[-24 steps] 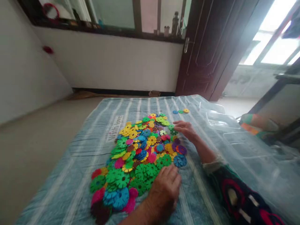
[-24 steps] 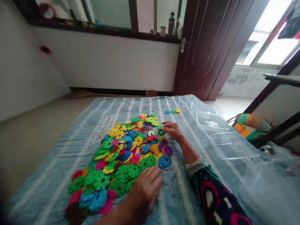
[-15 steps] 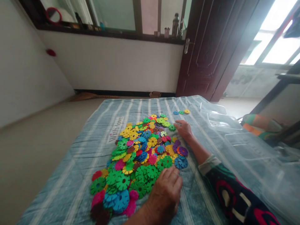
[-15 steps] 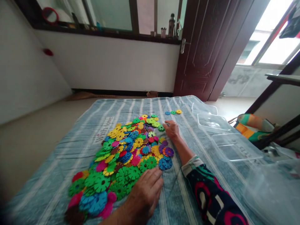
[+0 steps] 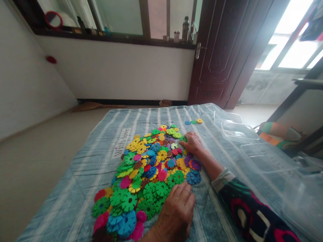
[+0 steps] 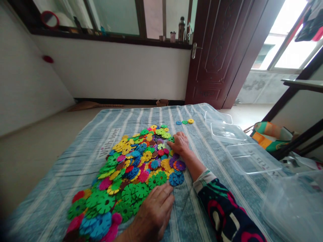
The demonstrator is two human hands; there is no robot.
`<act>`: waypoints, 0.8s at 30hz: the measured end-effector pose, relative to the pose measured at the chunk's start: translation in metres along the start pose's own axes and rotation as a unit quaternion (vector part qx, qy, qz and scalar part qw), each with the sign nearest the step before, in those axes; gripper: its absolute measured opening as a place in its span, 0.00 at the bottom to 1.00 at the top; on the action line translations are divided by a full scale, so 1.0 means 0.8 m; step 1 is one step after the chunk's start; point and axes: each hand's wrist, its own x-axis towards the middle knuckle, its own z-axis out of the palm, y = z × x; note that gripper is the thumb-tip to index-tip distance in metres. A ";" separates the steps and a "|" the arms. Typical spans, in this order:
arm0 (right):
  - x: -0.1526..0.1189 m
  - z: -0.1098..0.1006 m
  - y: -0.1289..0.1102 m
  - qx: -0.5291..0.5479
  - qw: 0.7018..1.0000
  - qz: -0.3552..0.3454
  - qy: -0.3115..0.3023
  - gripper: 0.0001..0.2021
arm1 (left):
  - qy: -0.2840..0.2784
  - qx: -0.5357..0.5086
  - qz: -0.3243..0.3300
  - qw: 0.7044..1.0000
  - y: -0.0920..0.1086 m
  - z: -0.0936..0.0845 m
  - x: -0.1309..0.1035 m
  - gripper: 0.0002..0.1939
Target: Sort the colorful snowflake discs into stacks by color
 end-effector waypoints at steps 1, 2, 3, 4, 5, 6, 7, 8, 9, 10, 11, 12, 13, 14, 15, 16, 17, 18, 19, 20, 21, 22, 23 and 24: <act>0.000 0.000 0.000 0.000 1.000 0.000 0.000 0.17 | 0.003 0.002 0.002 1.000 0.000 0.000 0.000 0.15; 0.000 0.001 0.001 0.000 1.000 0.000 0.002 0.17 | 0.007 0.005 0.005 1.000 0.000 0.000 0.001 0.14; 0.000 0.002 0.001 0.001 1.000 0.000 0.003 0.17 | 0.013 0.008 0.008 1.000 -0.001 0.000 0.001 0.14; 0.000 0.002 0.001 0.001 1.000 0.002 0.004 0.17 | 0.019 0.012 0.011 1.000 -0.002 0.001 0.001 0.14; 0.000 0.003 0.001 0.003 1.000 0.004 0.005 0.16 | 0.027 0.016 0.014 0.999 -0.004 0.003 0.000 0.13; 0.001 0.003 0.001 0.006 1.000 0.007 0.007 0.16 | 0.035 0.021 0.016 0.999 -0.005 0.006 0.000 0.13; 0.001 0.003 0.001 0.010 1.000 0.010 0.009 0.16 | 0.046 0.026 0.020 0.998 -0.007 0.010 -0.001 0.12; 0.001 0.003 0.001 0.015 1.000 0.011 0.012 0.16 | 0.060 0.030 0.024 0.997 -0.009 0.015 -0.001 0.12; 0.001 0.003 0.002 0.019 1.000 0.011 0.015 0.16 | 0.079 0.033 0.028 0.996 -0.011 0.020 -0.002 0.11; 0.002 0.002 0.004 0.022 1.000 0.008 0.017 0.16 | 0.102 0.035 0.033 0.994 -0.013 0.025 -0.003 0.11; 0.002 0.001 0.006 0.024 1.000 0.001 0.016 0.16 | 0.124 0.036 0.036 0.991 -0.015 0.031 -0.004 0.11; 0.003 0.000 0.008 0.024 1.000 -0.009 0.012 0.16 | 0.142 0.036 0.039 0.989 -0.016 0.036 -0.005 0.12; 0.004 -0.002 0.011 0.024 0.999 -0.021 0.005 0.16 | 0.154 0.034 0.040 0.987 -0.016 0.039 -0.005 0.12; 0.005 -0.004 0.014 0.024 0.999 -0.035 -0.006 0.15 | 0.161 0.034 0.040 0.986 -0.017 0.042 -0.005 0.12; 0.005 -0.006 0.017 0.025 0.998 -0.047 -0.018 0.15 | 0.165 0.034 0.038 0.985 -0.016 0.043 -0.005 0.13; 0.006 -0.008 0.020 0.027 0.998 -0.057 -0.031 0.15 | 0.167 0.034 0.036 0.985 -0.016 0.044 -0.005 0.13; 0.007 -0.010 0.021 0.029 0.997 -0.064 -0.041 0.15 | 0.168 0.035 0.035 0.985 -0.016 0.044 -0.005 0.13; 0.007 -0.012 0.022 0.031 0.996 -0.069 -0.046 0.16 | 0.171 0.037 0.035 0.984 -0.016 0.044 -0.004 0.13; 0.008 -0.013 0.023 0.032 0.996 -0.071 -0.049 0.17 | 0.176 0.039 0.036 0.983 -0.016 0.044 -0.004 0.13; 0.008 -0.014 0.023 0.031 0.996 -0.073 -0.048 0.18 | 0.181 0.040 0.037 0.982 -0.016 0.044 -0.004 0.13; 0.008 -0.015 0.022 0.030 0.996 -0.076 -0.046 0.19 | 0.184 0.042 0.039 0.981 -0.016 0.045 -0.004 0.13; 0.008 -0.016 0.021 0.029 0.995 -0.079 -0.046 0.18 | 0.187 0.043 0.039 0.981 -0.016 0.045 -0.004 0.13; 0.009 -0.016 0.021 0.027 0.995 -0.083 -0.047 0.17 | 0.188 0.043 0.039 0.980 -0.016 0.046 -0.004 0.13; 0.009 -0.017 0.021 0.026 0.995 -0.086 -0.051 0.16 | 0.189 0.042 0.037 0.980 -0.016 0.046 -0.005 0.13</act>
